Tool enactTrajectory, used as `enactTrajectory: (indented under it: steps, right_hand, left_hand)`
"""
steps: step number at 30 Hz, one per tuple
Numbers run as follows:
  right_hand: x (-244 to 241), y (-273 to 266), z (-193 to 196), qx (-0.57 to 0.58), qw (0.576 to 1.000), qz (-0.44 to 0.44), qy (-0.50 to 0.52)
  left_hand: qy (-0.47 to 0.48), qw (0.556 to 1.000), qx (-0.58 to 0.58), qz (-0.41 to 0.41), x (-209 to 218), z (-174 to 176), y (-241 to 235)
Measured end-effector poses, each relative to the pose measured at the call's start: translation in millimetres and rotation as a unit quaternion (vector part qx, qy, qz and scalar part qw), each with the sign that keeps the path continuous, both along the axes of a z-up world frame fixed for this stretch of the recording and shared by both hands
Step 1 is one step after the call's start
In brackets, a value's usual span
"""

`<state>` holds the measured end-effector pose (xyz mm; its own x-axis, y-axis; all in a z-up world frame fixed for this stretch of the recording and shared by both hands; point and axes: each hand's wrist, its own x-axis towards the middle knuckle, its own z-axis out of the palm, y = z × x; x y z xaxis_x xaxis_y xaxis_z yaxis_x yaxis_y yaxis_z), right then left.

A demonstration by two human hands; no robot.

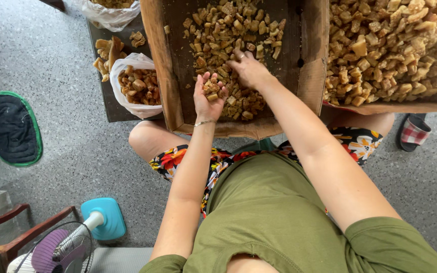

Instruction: The person sits and repeatedly picks up small brown food pieces from a cardboard tray, breaks them apart by hand, and returns them to the tray. The hands work continuously over the tray, handling the pieces one at a time or in small handfuls.

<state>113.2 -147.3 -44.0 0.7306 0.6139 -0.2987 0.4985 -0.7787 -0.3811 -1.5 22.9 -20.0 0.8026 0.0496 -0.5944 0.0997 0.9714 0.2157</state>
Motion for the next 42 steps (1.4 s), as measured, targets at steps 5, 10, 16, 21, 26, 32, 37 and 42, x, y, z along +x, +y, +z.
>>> enactTrajectory:
  steps: [5,10,16,21,26,32,37,42]
  right_hand:
    - [-4,3,-13,0.0,0.999,0.006,-0.031]
    - [-1,-21,-17,0.179,0.977,-0.116,0.017]
    - [9,-40,-4,0.318,0.896,-0.239,0.196]
    - [14,-47,38,0.463,0.732,-0.296,0.403]
    - [1,-26,102,0.395,0.774,-0.217,0.445]
    - [2,-7,130,0.269,0.877,-0.253,0.308]
    - [32,-62,98,0.313,0.864,-0.347,0.187]
    - [70,-125,66,0.325,0.858,-0.398,0.017]
  left_hand:
    - [0.001,1.0,-0.004,-0.001,1,-3,-1]
    - [0.011,1.0,0.003,-0.005,2,-7,1]
    - [0.008,1.0,0.011,-0.008,0,-7,0]
    - [0.01,0.999,0.035,-0.03,2,2,-2]
    - [0.01,0.996,0.049,-0.068,1,16,-7]
    - [-0.067,0.996,-0.014,-0.064,-1,25,-6]
    - [-0.064,0.996,-0.03,-0.053,-2,27,-5]
    - [-0.044,0.997,-0.022,-0.058,0,30,-4]
